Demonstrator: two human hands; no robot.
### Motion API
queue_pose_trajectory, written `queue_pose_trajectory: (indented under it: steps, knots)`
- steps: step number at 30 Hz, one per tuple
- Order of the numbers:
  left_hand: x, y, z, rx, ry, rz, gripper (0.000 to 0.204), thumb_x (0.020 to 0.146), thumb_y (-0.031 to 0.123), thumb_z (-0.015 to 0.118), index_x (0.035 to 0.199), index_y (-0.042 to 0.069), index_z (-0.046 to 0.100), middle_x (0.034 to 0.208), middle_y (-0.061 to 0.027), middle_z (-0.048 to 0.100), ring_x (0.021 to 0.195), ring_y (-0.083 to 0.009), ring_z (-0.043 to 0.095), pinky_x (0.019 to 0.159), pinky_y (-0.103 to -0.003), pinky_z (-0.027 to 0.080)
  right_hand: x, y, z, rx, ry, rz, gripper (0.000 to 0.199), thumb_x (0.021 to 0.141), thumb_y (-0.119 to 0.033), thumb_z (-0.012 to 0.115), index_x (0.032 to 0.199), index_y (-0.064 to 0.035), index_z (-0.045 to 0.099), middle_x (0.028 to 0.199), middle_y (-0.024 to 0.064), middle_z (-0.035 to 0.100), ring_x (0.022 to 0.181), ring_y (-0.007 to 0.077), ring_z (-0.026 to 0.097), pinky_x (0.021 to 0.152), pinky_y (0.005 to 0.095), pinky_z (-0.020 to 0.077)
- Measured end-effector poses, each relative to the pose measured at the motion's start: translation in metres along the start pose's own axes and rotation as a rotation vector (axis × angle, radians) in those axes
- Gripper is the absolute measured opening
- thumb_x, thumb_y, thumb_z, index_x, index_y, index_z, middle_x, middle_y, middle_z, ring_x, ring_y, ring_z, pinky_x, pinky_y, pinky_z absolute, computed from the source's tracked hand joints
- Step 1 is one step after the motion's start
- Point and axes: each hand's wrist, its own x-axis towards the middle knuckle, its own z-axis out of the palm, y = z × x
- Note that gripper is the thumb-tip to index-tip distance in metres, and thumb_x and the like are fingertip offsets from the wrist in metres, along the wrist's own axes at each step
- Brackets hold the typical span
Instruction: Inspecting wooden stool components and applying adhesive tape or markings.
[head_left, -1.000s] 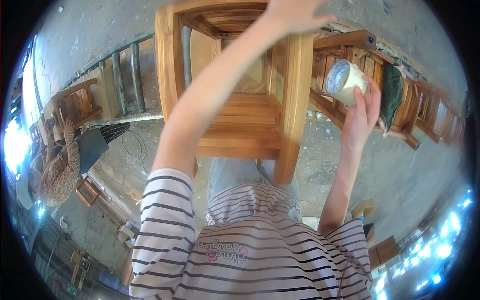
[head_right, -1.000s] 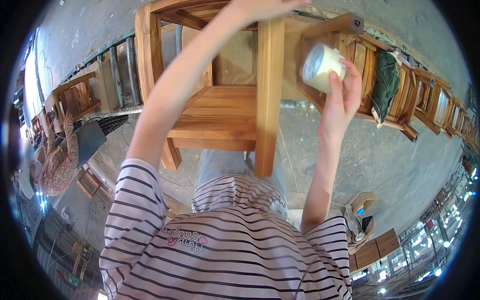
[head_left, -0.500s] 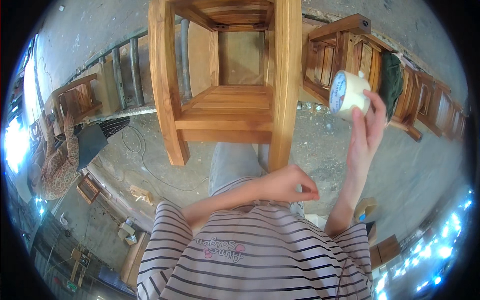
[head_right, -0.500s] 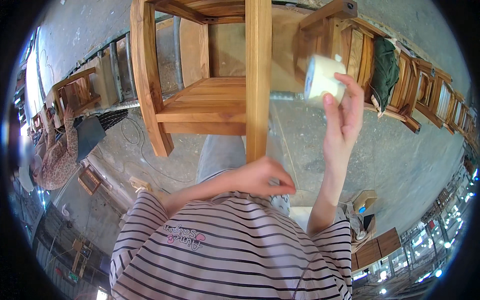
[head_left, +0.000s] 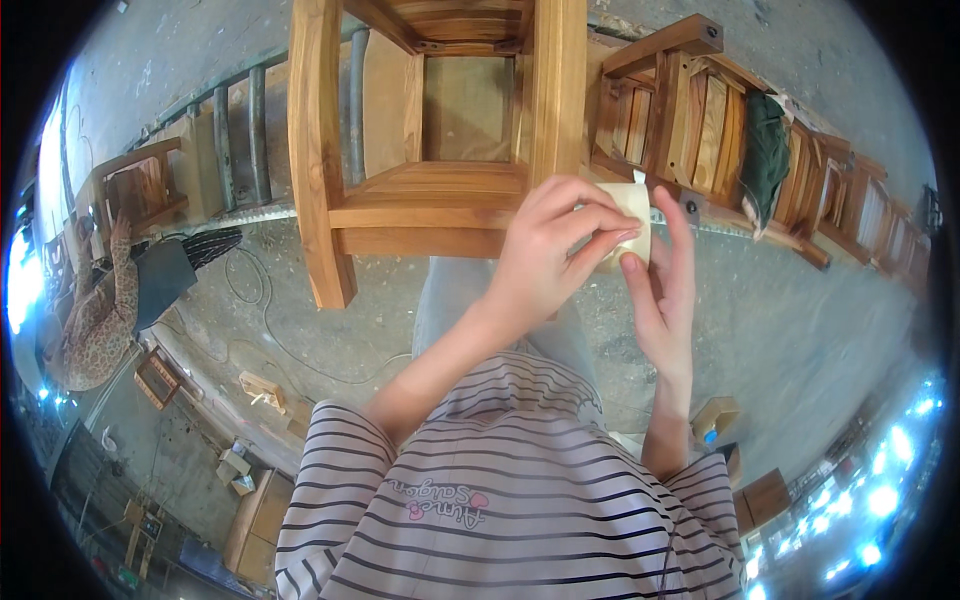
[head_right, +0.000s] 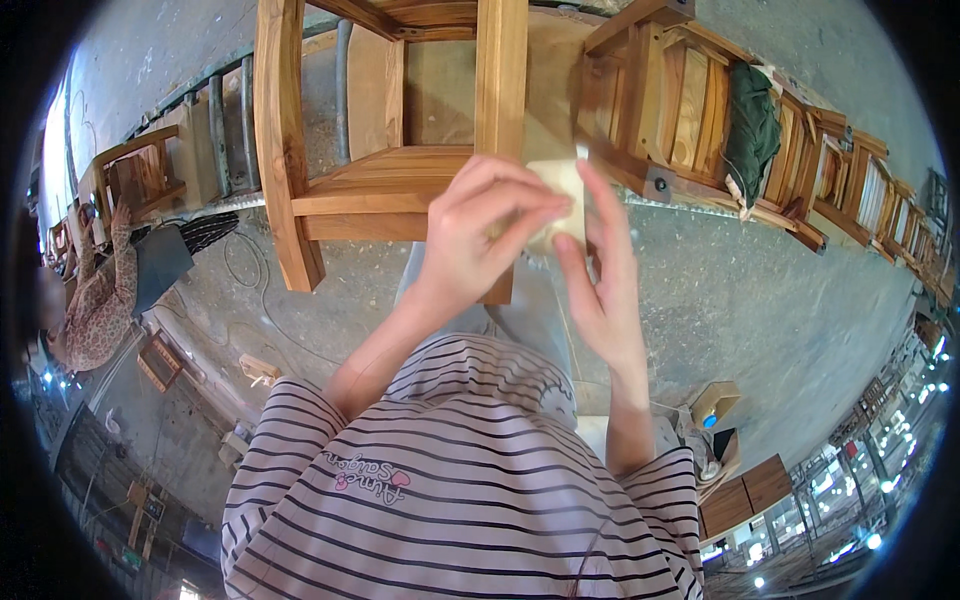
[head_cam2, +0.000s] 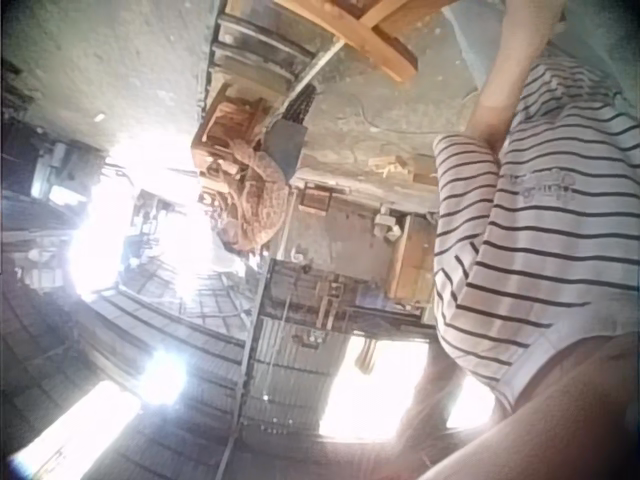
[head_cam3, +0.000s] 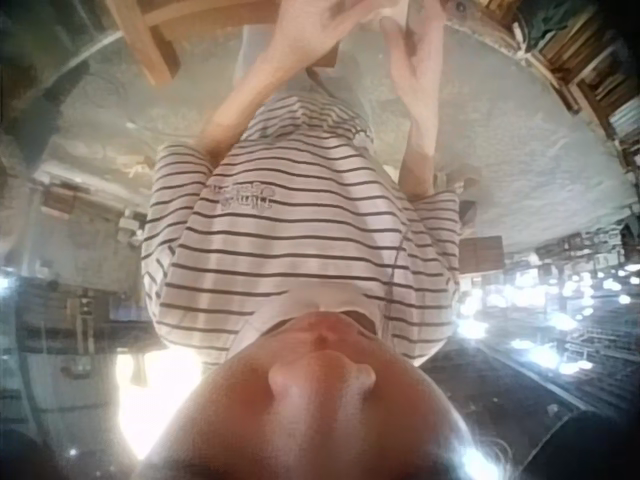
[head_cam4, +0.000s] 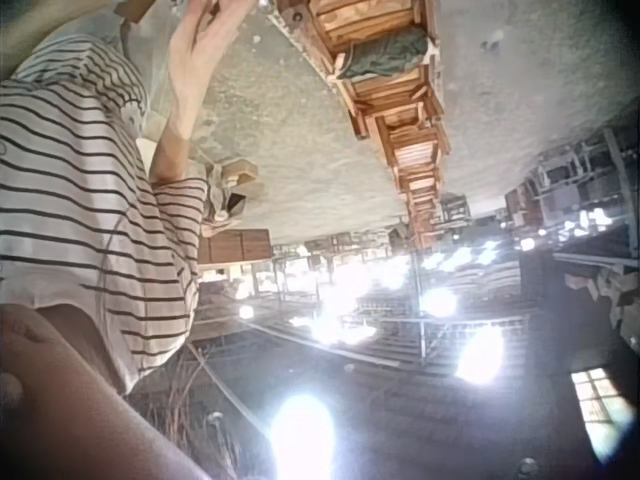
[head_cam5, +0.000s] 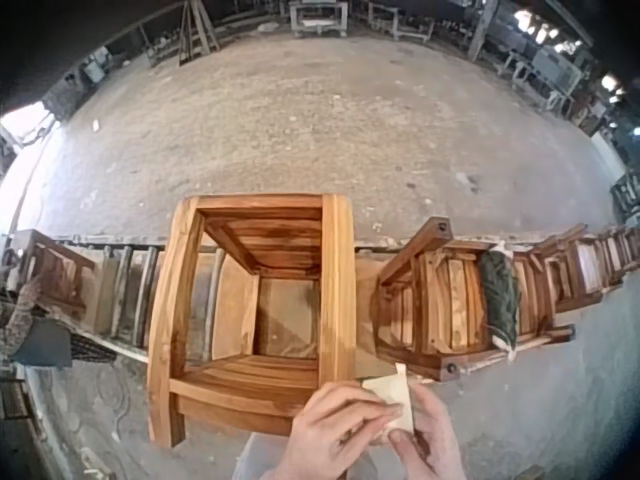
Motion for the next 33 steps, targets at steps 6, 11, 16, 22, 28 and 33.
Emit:
queue_pose_trajectory:
  steps: [6, 11, 16, 22, 28, 33]
  knots:
    - [-0.037, -0.001, 0.020, 0.053, 0.074, 0.041, 0.015, 0.076, -0.004, 0.072, 0.086, 0.003, 0.065, 0.088, -0.0094, 0.058, 0.083, -0.0266, 0.057, 0.072, -0.034, 0.046, -0.021, 0.015, 0.007, -0.156, 0.081, -0.030, 0.039, 0.092, 0.004, 0.055, 0.129, -0.0061, 0.054, 0.106, 0.0109, 0.066, 0.077, 0.0118, 0.061, 0.070, 0.0263, 0.0482]
    - [-0.053, 0.002, 0.035, 0.056, 0.113, 0.063, 0.017, 0.076, 0.003, 0.074, 0.089, 0.006, 0.063, 0.088, -0.0075, 0.058, 0.084, -0.0275, 0.057, 0.073, -0.036, 0.044, -0.028, 0.029, 0.004, -0.228, 0.150, 0.033, 0.020, 0.090, 0.004, 0.057, 0.108, -0.0029, 0.061, 0.086, 0.0076, 0.065, 0.064, 0.0086, 0.054, 0.060, 0.0240, 0.0437]
    - [-0.045, -0.001, 0.036, 0.112, 0.096, 0.021, 0.015, 0.074, 0.006, 0.075, 0.085, 0.009, 0.065, 0.086, -0.0035, 0.059, 0.082, -0.0252, 0.056, 0.072, -0.035, 0.039, -0.031, 0.041, 0.002, -0.200, 0.272, 0.014, 0.004, 0.090, 0.002, 0.060, 0.090, -0.0014, 0.060, 0.064, 0.0030, 0.050, 0.057, 0.0058, 0.041, 0.051, 0.0225, 0.0333]
    - [-0.033, 0.005, 0.036, 0.129, 0.122, 0.014, 0.014, 0.071, 0.004, 0.079, 0.082, 0.010, 0.071, 0.083, -0.0046, 0.061, 0.083, -0.0225, 0.056, 0.078, -0.032, 0.039, -0.036, 0.038, 0.014, -0.213, 0.397, -0.059, 0.007, 0.090, 0.001, 0.062, 0.088, -0.0030, 0.057, 0.061, 0.0006, 0.041, 0.054, 0.0055, 0.033, 0.048, 0.0244, 0.0280]
    - [-0.024, 0.014, 0.042, 0.141, 0.157, 0.080, 0.016, 0.070, 0.003, 0.079, 0.084, 0.009, 0.073, 0.083, -0.0042, 0.062, 0.083, -0.0225, 0.055, 0.077, -0.033, 0.040, -0.034, 0.023, 0.022, -0.114, 0.549, -0.124, 0.005, 0.092, 0.001, 0.061, 0.092, -0.0004, 0.056, 0.070, 0.0027, 0.055, 0.059, 0.0040, 0.041, 0.050, 0.0210, 0.0322]
    - [-0.005, 0.035, 0.050, 0.119, 0.224, 0.159, 0.014, 0.071, 0.002, 0.078, 0.083, 0.007, 0.072, 0.081, -0.0039, 0.060, 0.081, -0.0207, 0.053, 0.072, -0.033, 0.042, -0.038, 0.019, 0.014, -0.050, 0.603, -0.250, 0.004, 0.094, 0.001, 0.058, 0.096, 0.0025, 0.056, 0.083, 0.0050, 0.061, 0.069, 0.0035, 0.047, 0.058, 0.0185, 0.0375]
